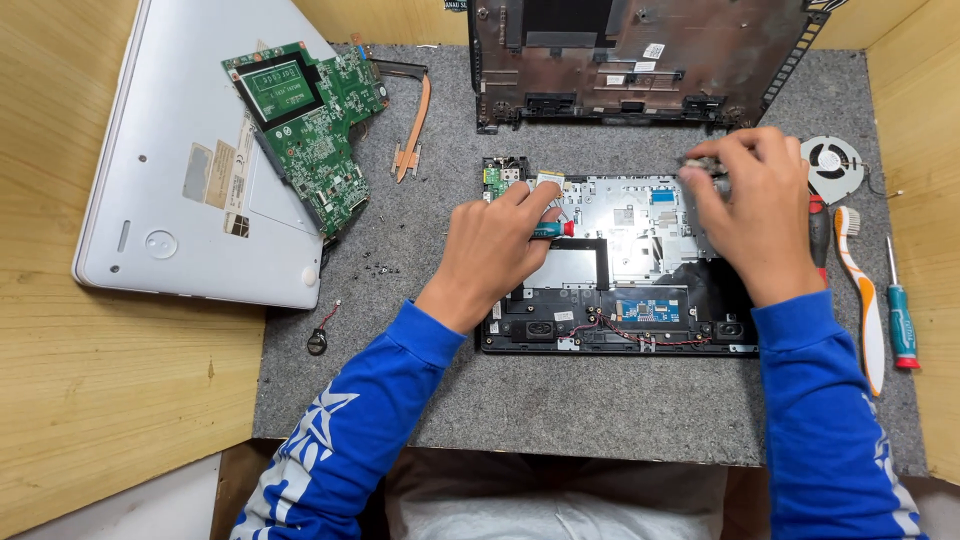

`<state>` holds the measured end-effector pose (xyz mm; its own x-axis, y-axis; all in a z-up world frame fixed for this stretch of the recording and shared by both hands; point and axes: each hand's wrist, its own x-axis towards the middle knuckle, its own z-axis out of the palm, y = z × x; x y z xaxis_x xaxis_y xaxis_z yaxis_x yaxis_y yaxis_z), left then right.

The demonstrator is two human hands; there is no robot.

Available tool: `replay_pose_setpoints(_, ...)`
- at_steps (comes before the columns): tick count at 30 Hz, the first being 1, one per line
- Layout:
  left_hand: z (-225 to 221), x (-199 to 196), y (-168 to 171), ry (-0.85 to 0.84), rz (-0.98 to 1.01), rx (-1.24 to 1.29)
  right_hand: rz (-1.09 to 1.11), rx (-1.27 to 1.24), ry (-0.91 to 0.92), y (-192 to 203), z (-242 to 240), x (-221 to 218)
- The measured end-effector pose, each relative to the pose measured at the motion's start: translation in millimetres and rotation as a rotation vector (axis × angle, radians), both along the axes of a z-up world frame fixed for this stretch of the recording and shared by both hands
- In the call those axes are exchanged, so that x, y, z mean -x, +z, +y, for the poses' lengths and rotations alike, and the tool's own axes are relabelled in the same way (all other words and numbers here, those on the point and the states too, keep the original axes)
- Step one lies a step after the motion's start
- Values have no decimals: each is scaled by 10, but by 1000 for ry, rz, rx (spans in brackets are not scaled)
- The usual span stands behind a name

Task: Disassembling a laptop and cleaning the motherboard using a brush and screwdrivers.

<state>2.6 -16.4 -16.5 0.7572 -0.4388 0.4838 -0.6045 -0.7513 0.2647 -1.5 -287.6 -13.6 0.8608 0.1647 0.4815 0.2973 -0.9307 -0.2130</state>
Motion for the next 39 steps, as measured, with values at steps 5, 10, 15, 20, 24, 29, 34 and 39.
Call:
replay_pose_setpoints(5,59,-3,91,-41,39,71,45,60,-60,73,121,61)
replay_pose_setpoints(10,176,-82,134,-29,-5,97,67,-98,5,171,112,169)
replay_pose_setpoints(15,196,-129,101,-30,-8,92,-43,-84,156,229,362,218)
replay_pose_setpoints(20,-29,59,99,-76,-173,0,-70,-139,341,17,814,308)
replay_pose_setpoints(24,10,73,163,-182,-152,-27,49,-298,397,8,789,311)
replay_pose_setpoints(29,380,-220,148,-148,-102,-61,114,-319,339,186,687,324)
replay_pose_setpoints(34,655,-357,194,69,-38,24,162,-199,328,301,776,380)
replay_pose_setpoints(39,687,-487,-126,507,-143,-285,202,-146,336,305,783,387)
